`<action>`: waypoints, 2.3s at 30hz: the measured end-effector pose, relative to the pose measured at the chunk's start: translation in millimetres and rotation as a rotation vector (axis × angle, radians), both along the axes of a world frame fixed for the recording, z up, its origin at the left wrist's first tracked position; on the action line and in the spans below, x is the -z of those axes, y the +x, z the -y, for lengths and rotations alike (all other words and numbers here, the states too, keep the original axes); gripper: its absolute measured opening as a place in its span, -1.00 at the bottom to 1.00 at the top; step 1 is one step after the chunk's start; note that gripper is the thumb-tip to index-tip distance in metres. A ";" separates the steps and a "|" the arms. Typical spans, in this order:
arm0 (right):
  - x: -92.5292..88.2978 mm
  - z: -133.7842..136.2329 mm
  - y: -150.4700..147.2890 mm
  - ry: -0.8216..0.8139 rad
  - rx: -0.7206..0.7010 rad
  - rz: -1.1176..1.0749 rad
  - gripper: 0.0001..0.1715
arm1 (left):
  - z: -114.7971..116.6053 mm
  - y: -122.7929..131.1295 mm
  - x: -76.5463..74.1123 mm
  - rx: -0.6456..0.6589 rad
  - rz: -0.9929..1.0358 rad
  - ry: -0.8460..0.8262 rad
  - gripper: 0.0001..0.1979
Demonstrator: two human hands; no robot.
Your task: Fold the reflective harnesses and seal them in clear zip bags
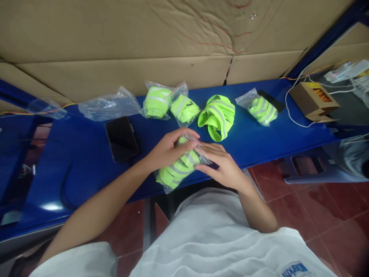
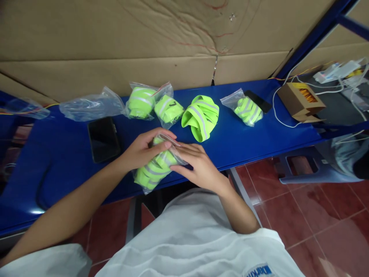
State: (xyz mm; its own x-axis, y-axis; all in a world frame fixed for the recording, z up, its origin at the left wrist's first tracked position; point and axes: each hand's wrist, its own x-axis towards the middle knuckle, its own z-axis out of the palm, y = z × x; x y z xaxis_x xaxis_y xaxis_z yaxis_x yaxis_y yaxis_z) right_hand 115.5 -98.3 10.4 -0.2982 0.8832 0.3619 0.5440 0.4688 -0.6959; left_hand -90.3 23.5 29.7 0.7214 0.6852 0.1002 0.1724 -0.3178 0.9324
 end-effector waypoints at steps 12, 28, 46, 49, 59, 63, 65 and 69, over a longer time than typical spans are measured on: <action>10.1 -1.9 -17.8 0.058 0.039 0.239 -0.61 | 4.7 3.6 10.3 0.039 -0.045 -0.043 -0.55; 5.3 -3.7 -2.8 0.080 0.030 0.006 -0.60 | -0.7 -2.8 6.5 0.007 -0.017 -0.188 -0.50; -1.5 1.6 17.5 -0.404 0.376 -0.731 -0.66 | 5.9 -4.7 15.6 -0.304 0.191 -0.379 -0.65; -2.2 2.6 21.6 -0.312 0.411 -0.776 -0.78 | 5.6 -1.7 13.4 -0.336 0.247 -0.378 -0.61; -2.6 3.2 12.9 -0.269 0.494 -0.687 -0.73 | 8.3 3.2 8.2 -0.383 0.334 -0.379 -0.62; 1.1 -1.6 7.7 -0.190 0.527 -0.706 -0.81 | 9.0 2.0 6.5 -0.365 0.335 -0.422 -0.66; 1.2 -2.4 7.2 -0.177 0.530 -0.706 -0.81 | 8.3 2.5 5.4 -0.367 0.335 -0.454 -0.63; -0.2 -2.5 6.6 -0.189 0.513 -0.690 -0.79 | 7.3 4.1 4.8 -0.370 0.348 -0.484 -0.63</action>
